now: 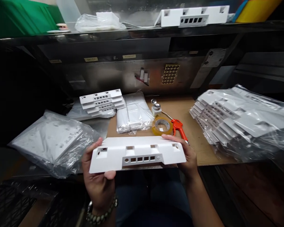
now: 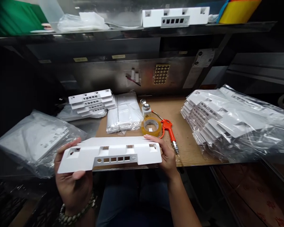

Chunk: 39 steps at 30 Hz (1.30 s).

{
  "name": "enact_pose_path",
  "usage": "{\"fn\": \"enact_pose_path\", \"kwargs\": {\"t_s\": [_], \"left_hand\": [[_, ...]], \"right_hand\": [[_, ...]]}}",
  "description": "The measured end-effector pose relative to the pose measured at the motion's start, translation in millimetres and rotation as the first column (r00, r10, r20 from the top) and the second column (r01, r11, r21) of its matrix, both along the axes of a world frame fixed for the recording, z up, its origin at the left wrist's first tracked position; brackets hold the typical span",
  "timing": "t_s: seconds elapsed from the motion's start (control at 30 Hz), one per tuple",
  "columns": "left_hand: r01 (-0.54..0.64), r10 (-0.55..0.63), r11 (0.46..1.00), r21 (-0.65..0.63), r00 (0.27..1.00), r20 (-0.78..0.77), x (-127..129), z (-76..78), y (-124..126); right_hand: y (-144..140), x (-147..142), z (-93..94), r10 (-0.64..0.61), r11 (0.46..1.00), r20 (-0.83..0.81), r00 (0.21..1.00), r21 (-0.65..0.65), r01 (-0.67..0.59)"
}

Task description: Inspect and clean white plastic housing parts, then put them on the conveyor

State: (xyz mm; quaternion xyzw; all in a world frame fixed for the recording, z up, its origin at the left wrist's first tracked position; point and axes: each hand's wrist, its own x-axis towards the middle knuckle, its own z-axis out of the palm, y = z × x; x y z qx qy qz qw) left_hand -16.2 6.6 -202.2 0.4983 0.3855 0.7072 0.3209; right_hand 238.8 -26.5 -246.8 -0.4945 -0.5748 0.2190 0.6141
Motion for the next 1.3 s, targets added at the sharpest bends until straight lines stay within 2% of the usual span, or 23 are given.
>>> {"fn": "enact_pose_path", "kwargs": {"t_s": [0.17, 0.43, 0.67, 1.2, 1.3], "left_hand": [[0.006, -0.007, 1.000, -0.006, 0.997, -0.072, -0.1, -3.9, -3.1], [-0.002, 0.001, 1.000, -0.012, 0.995, -0.096, 0.3, -7.6, -3.9], [0.045, -0.040, 0.995, -0.089, 0.998, 0.055, 0.2, -10.0, 0.3], [0.096, -0.057, 0.976, -0.198, 0.980, 0.193, 4.2, -3.2, 3.2], [0.138, -0.044, 0.963, -0.230, 0.927, 0.372, 0.7, 1.4, 12.1]], "right_hand": [[2.3, 2.2, -6.1, -0.018, 1.000, 0.006, 1.000, -0.005, 0.018], [7.5, 2.1, -9.8, -0.018, 1.000, -0.007, 1.000, 0.023, 0.018], [3.4, -3.6, 2.4, -0.087, 0.996, 0.013, 0.996, 0.003, 0.087], [0.6, -3.7, 4.5, 0.013, 0.999, 0.001, 1.000, 0.042, -0.013], [3.3, -1.6, 0.4, 0.074, 0.992, -0.019, 0.997, 0.107, -0.072]]}}
